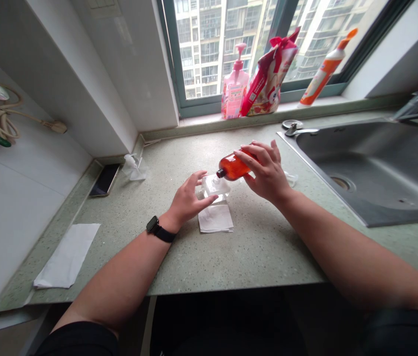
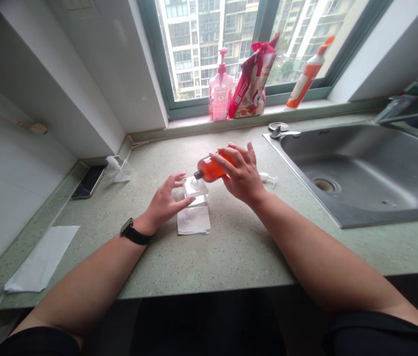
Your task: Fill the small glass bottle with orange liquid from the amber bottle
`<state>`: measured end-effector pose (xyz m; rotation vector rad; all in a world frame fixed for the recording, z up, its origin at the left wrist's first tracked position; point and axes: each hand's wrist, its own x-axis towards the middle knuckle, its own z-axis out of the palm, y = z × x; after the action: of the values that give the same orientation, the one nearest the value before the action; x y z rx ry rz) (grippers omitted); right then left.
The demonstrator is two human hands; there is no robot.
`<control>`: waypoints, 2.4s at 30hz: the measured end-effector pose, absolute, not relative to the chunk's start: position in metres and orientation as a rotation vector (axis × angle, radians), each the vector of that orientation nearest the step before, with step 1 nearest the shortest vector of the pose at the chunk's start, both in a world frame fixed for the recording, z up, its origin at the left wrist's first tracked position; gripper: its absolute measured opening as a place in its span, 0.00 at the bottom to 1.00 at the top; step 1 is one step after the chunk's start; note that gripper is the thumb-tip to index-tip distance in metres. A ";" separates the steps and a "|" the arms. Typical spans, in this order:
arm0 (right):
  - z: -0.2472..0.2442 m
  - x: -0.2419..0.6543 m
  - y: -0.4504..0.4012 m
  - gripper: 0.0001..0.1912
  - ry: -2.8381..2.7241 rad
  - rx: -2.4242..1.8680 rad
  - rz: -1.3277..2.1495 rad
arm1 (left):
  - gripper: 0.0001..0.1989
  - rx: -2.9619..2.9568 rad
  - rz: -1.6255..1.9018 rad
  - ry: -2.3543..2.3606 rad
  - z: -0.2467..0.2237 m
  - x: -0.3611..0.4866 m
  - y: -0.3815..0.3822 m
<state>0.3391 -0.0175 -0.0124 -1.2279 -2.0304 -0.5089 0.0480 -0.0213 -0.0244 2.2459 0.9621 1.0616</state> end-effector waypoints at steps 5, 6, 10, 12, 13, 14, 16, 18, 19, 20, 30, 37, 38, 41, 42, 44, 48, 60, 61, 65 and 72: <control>-0.012 0.338 -0.018 0.52 -2.019 -1.218 -0.523 | 0.37 2.237 1.042 0.969 -0.024 0.048 -0.022; -0.012 0.338 -0.018 0.52 -2.013 -1.217 -0.518 | 0.37 2.236 1.043 0.971 -0.023 0.048 -0.022; -0.012 0.337 -0.017 0.51 -1.989 -1.233 -0.480 | 0.37 2.233 1.044 0.974 -0.023 0.048 -0.021; -0.012 0.335 -0.018 0.50 -1.979 -1.239 -0.460 | 0.37 2.233 1.042 0.975 -0.023 0.048 -0.021; -0.011 0.335 -0.018 0.49 -1.975 -1.241 -0.446 | 0.37 2.232 1.042 0.977 -0.023 0.048 -0.021; -0.011 0.334 -0.019 0.48 -1.971 -1.241 -0.429 | 0.37 2.232 1.042 0.979 -0.023 0.048 -0.021; -0.010 0.332 -0.020 0.46 -1.961 -1.230 -0.389 | 0.37 2.232 1.041 0.985 -0.024 0.048 -0.021; -0.009 0.332 -0.020 0.43 -1.945 -1.207 -0.349 | 0.36 2.235 1.040 0.988 -0.024 0.048 -0.021; -0.008 0.332 -0.020 0.42 -1.936 -1.192 -0.327 | 0.36 2.237 1.039 0.989 -0.024 0.048 -0.021; -0.007 0.332 -0.020 0.41 -1.927 -1.175 -0.305 | 0.36 2.239 1.038 0.991 -0.023 0.048 -0.022; -0.008 0.344 -0.010 0.40 -1.736 -1.195 -0.115 | 0.36 2.233 1.034 0.993 -0.024 0.047 -0.021; -0.012 0.348 -0.006 0.42 -1.614 -1.327 -0.024 | 0.36 2.243 1.037 0.997 -0.024 0.047 -0.021; -0.013 0.348 -0.005 0.42 -1.606 -1.354 -0.012 | 0.36 2.249 1.046 0.995 -0.025 0.047 -0.021; -0.016 0.350 -0.002 0.40 -1.570 -1.420 0.025 | 0.36 2.267 1.065 0.990 -0.026 0.047 -0.020; -0.018 0.350 -0.001 0.39 -1.554 -1.440 0.036 | 0.36 2.270 1.065 0.992 -0.026 0.047 -0.020; -0.021 0.350 0.003 0.37 -1.529 -1.472 0.054 | 0.36 2.269 1.060 0.997 -0.026 0.047 -0.020; -0.025 0.351 0.010 0.35 -1.528 -1.502 0.060 | 0.36 2.253 1.058 0.996 -0.025 0.047 -0.020; -0.032 0.346 0.019 0.34 -1.545 -1.625 0.144 | 0.37 2.099 1.170 1.081 -0.020 0.047 -0.019; -0.031 0.349 0.018 0.37 -1.557 -1.630 0.166 | 0.37 2.080 1.202 1.084 -0.019 0.046 -0.018; -0.013 0.363 0.003 0.53 -1.528 -1.563 0.179 | 0.37 2.017 1.333 1.083 -0.017 0.041 -0.016; 0.038 0.340 -0.049 0.16 -1.559 -1.089 0.051 | 0.38 1.886 1.484 1.149 -0.019 0.030 -0.003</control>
<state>0.3396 -0.0486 0.0378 -1.0891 -1.5589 0.0507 0.0300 -0.0034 -0.0191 1.8856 1.1494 1.4843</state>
